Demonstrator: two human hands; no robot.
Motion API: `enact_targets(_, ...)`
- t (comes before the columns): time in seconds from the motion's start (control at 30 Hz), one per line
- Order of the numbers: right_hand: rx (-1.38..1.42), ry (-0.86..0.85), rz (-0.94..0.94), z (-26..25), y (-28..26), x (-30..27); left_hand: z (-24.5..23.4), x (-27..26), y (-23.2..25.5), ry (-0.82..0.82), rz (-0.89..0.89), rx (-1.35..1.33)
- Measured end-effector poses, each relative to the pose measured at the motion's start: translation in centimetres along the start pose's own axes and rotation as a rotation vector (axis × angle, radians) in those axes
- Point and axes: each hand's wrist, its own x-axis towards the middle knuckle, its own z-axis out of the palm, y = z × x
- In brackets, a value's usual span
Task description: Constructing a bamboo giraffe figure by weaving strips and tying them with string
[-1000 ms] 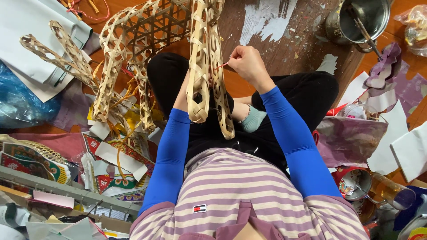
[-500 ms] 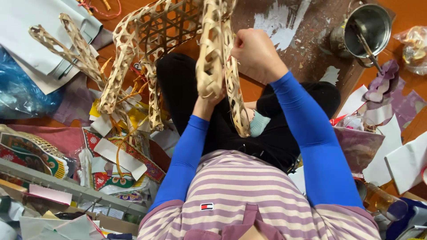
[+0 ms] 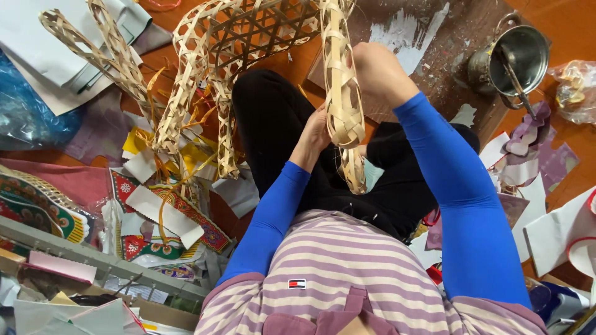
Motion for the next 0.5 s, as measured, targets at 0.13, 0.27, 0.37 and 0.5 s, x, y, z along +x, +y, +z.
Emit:
enact_targets(0.13, 0.34, -0.036, 0.243, 0.9, -0.8, 0.3, -0.7, 0.6, -0.9, -0.019, 0.063, 0.065)
enact_targets(0.27, -0.409, 0.055, -0.118, 5.0, 3.3, 3.7, -1.3, 1.0, -1.8, -0.039, 0.127, 0.14)
enact_targets(0.37, -0.208, 0.053, -0.083, 6.1, 3.3, 4.3, -2.1, 1.2, -2.1, -0.056, 0.167, 0.195)
enact_targets(0.5, -0.165, -0.08, -0.037, 4.8, 1.6, 3.8, -1.6, 3.5, -2.9, -0.082, 0.212, 0.253)
